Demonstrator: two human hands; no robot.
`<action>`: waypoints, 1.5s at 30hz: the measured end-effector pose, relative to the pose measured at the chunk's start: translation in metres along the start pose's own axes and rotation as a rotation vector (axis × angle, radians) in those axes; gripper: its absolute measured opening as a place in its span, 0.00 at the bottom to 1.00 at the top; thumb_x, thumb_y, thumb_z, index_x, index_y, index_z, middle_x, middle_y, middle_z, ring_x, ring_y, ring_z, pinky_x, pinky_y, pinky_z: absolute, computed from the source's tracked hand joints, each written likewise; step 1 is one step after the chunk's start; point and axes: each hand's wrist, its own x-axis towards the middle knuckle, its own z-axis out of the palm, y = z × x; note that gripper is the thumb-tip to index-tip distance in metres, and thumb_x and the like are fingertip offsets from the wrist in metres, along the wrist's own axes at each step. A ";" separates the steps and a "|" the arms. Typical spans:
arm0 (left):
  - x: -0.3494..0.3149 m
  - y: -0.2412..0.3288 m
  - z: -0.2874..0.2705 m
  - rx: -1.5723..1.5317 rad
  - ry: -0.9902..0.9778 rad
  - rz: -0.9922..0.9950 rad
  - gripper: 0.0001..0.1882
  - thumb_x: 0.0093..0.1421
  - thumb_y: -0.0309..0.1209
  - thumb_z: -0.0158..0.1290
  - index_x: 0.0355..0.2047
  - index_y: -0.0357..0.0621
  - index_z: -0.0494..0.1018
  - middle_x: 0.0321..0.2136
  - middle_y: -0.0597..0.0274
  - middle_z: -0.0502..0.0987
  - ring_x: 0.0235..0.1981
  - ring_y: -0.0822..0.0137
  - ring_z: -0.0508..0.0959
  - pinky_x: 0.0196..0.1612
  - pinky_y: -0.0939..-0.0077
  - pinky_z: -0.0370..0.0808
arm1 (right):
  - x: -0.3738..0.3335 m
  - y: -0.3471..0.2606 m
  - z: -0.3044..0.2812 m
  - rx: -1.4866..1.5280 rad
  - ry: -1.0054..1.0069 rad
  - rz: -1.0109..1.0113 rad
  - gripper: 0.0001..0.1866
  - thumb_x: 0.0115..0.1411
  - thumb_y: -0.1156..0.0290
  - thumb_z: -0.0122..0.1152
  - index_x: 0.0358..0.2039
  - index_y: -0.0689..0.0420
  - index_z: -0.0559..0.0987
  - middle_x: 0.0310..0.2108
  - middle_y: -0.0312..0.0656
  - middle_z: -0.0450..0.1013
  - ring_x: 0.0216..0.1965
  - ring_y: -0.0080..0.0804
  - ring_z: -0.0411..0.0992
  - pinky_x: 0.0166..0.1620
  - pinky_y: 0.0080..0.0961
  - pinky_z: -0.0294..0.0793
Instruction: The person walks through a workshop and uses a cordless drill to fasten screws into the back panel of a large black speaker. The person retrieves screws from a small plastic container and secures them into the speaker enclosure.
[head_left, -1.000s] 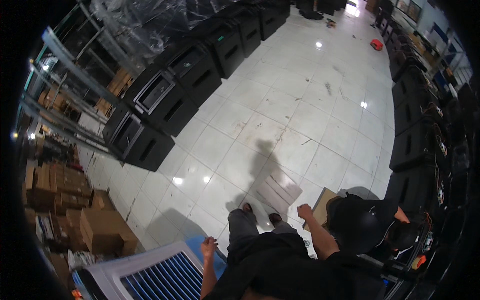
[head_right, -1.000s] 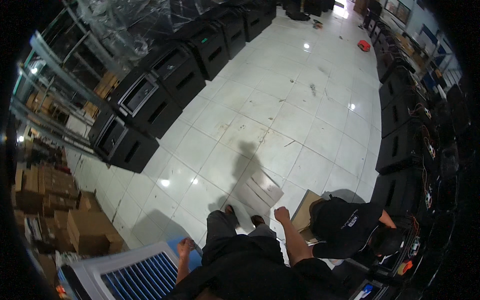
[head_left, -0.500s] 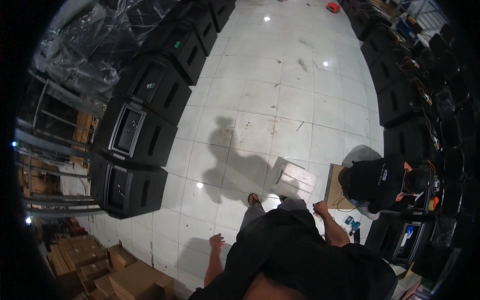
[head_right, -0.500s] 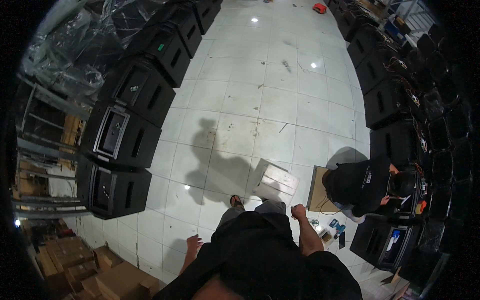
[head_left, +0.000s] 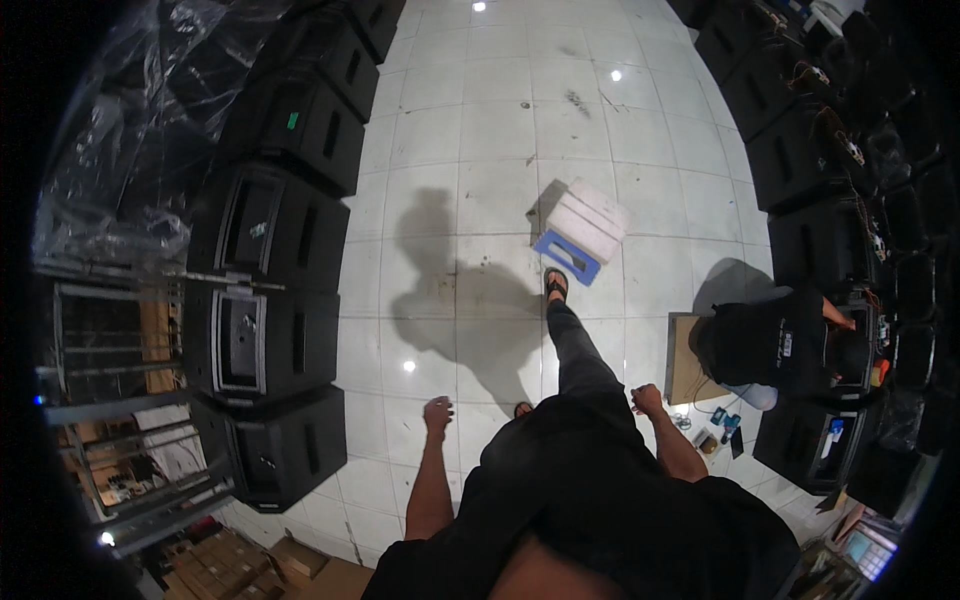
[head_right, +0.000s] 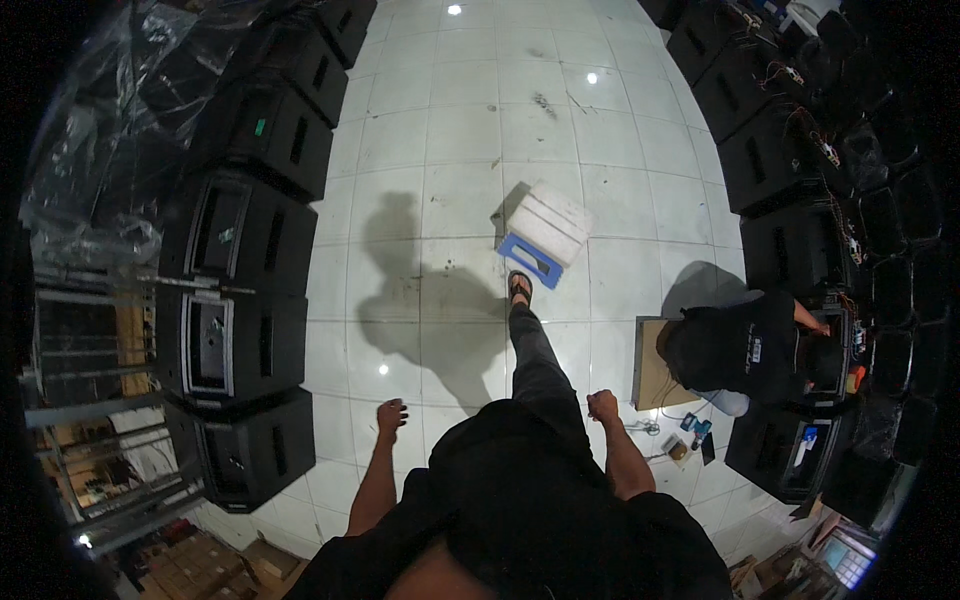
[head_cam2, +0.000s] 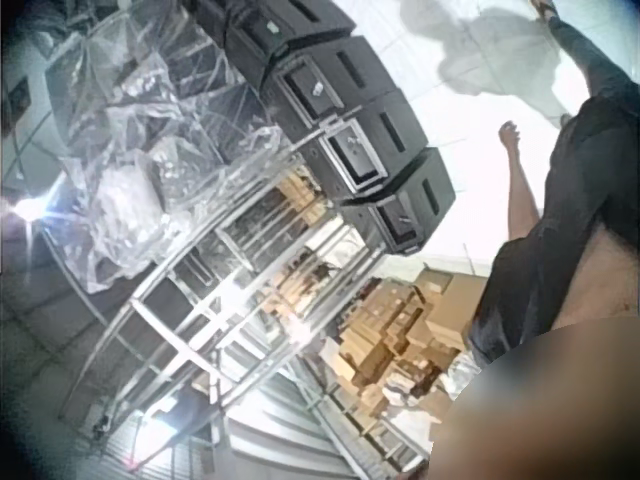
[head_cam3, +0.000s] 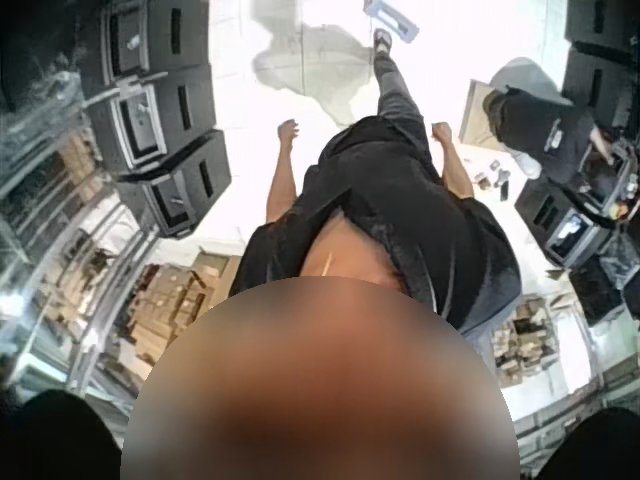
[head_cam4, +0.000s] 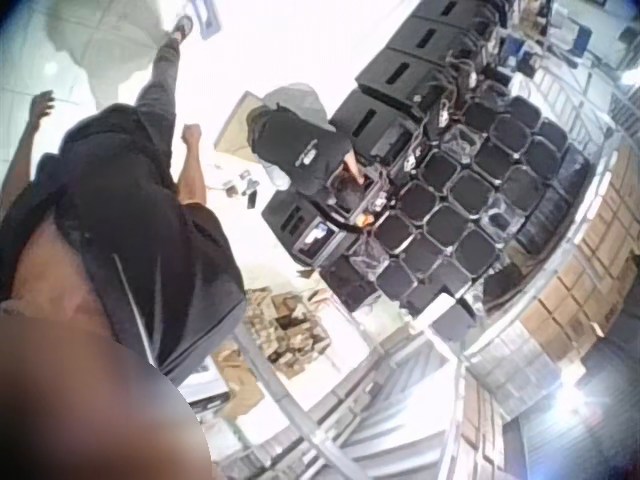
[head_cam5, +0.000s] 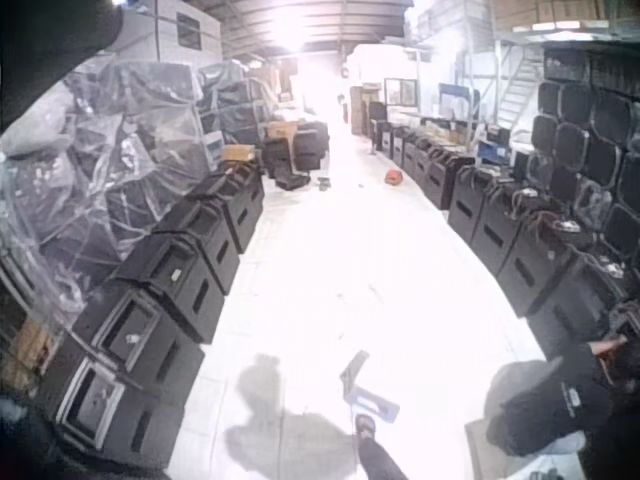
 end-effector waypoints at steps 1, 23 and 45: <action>0.012 0.011 0.014 0.050 -0.055 0.007 0.19 0.59 0.39 0.50 0.44 0.37 0.70 0.29 0.57 0.77 0.23 0.69 0.77 0.21 0.77 0.73 | 0.008 -0.012 -0.002 -0.063 0.005 -0.008 0.15 0.54 0.64 0.55 0.29 0.65 0.80 0.23 0.50 0.76 0.23 0.39 0.77 0.27 0.32 0.77; 0.288 0.448 0.104 0.357 -0.147 0.105 0.17 0.55 0.39 0.51 0.37 0.38 0.77 0.25 0.56 0.78 0.23 0.67 0.78 0.24 0.74 0.74 | 0.293 -0.410 -0.200 -0.174 0.510 -0.355 0.18 0.54 0.61 0.49 0.18 0.61 0.77 0.15 0.46 0.74 0.19 0.34 0.76 0.27 0.32 0.76; 0.613 0.902 0.170 0.498 -0.126 0.343 0.20 0.52 0.46 0.51 0.35 0.43 0.78 0.34 0.49 0.78 0.39 0.50 0.77 0.44 0.63 0.73 | 0.401 -0.749 -0.270 0.448 0.103 0.119 0.13 0.55 0.71 0.51 0.23 0.70 0.74 0.20 0.48 0.74 0.16 0.37 0.75 0.15 0.29 0.75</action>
